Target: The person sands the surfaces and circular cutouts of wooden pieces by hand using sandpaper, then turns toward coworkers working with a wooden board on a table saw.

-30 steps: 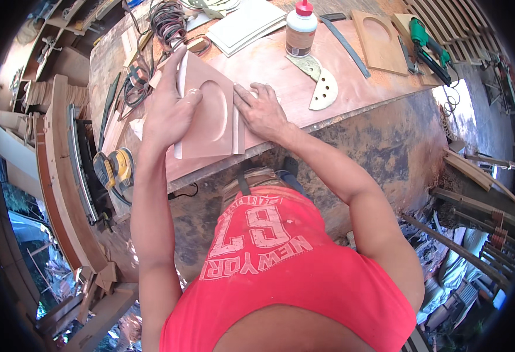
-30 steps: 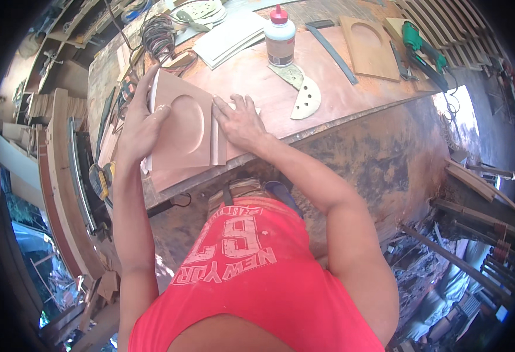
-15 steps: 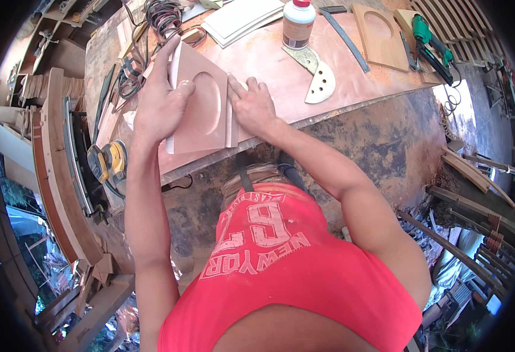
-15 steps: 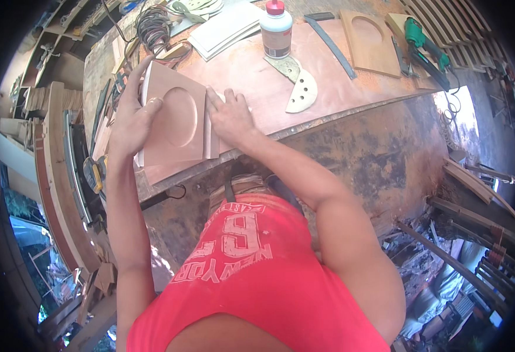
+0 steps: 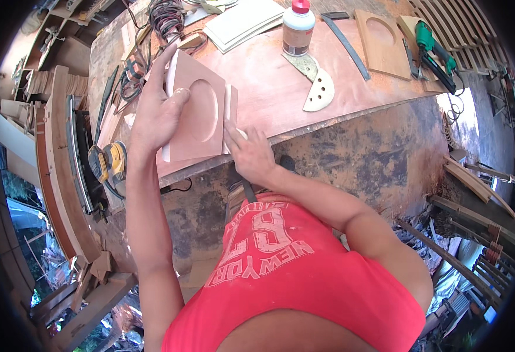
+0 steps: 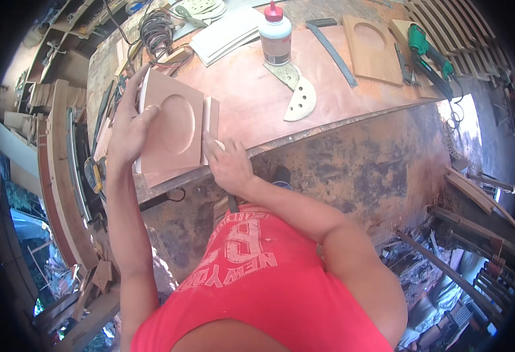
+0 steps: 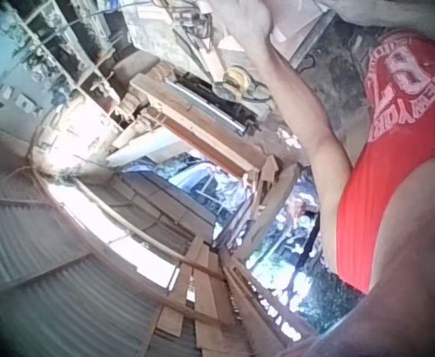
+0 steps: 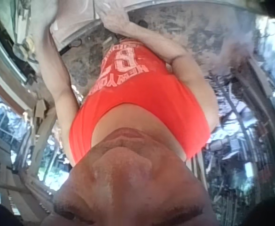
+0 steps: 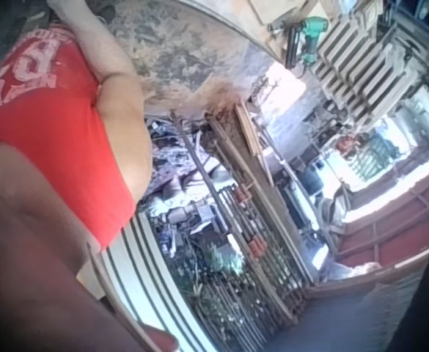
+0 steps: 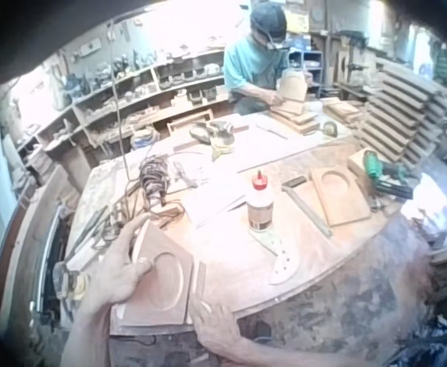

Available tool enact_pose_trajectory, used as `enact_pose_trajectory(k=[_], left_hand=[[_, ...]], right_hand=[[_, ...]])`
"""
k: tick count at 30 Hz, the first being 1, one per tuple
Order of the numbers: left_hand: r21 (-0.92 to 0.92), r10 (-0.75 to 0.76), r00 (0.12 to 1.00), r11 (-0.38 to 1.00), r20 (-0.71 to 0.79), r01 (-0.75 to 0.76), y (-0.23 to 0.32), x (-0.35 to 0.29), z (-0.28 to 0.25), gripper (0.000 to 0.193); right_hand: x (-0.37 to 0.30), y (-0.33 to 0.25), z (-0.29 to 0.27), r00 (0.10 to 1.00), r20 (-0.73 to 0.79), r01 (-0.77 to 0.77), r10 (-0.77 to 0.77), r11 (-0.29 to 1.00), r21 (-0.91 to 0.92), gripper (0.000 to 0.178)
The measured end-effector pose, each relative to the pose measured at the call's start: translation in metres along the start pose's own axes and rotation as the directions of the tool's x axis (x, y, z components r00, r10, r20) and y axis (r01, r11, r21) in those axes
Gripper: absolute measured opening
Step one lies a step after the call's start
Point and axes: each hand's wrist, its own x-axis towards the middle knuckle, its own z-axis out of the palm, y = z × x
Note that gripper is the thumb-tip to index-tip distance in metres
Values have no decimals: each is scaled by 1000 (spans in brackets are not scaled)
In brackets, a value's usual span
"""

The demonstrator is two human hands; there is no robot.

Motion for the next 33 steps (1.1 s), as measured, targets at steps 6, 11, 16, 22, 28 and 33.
enact_pose_trajectory(k=[6, 11, 16, 22, 28, 33], left_hand=[[61, 41, 999, 997, -10, -41, 0, -3, 3, 73], [-75, -65, 997, 995, 45, 69, -8, -1, -9, 76], [43, 62, 998, 997, 23, -63, -26, 1, -16, 74], [59, 60, 996, 996, 66, -64, -36, 2, -31, 80], [336, -11, 986, 941, 163, -46, -29, 4, -35, 90], [492, -19, 991, 869, 135, -50, -28, 10, -29, 91]], right_hand=[[19, 16, 6, 984, -153, -115, 96, 986, -122, 43], [-4, -11, 5, 998, -42, -50, 50, 999, -21, 58], [25, 10, 20, 980, -143, -151, 139, 985, -80, 60], [-16, -13, 25, 992, -123, 5, -3, 1000, 22, 57], [18, 12, 19, 968, -250, -35, 13, 996, -85, 51], [-5, -2, 14, 997, 59, 57, -54, 997, -53, 54]])
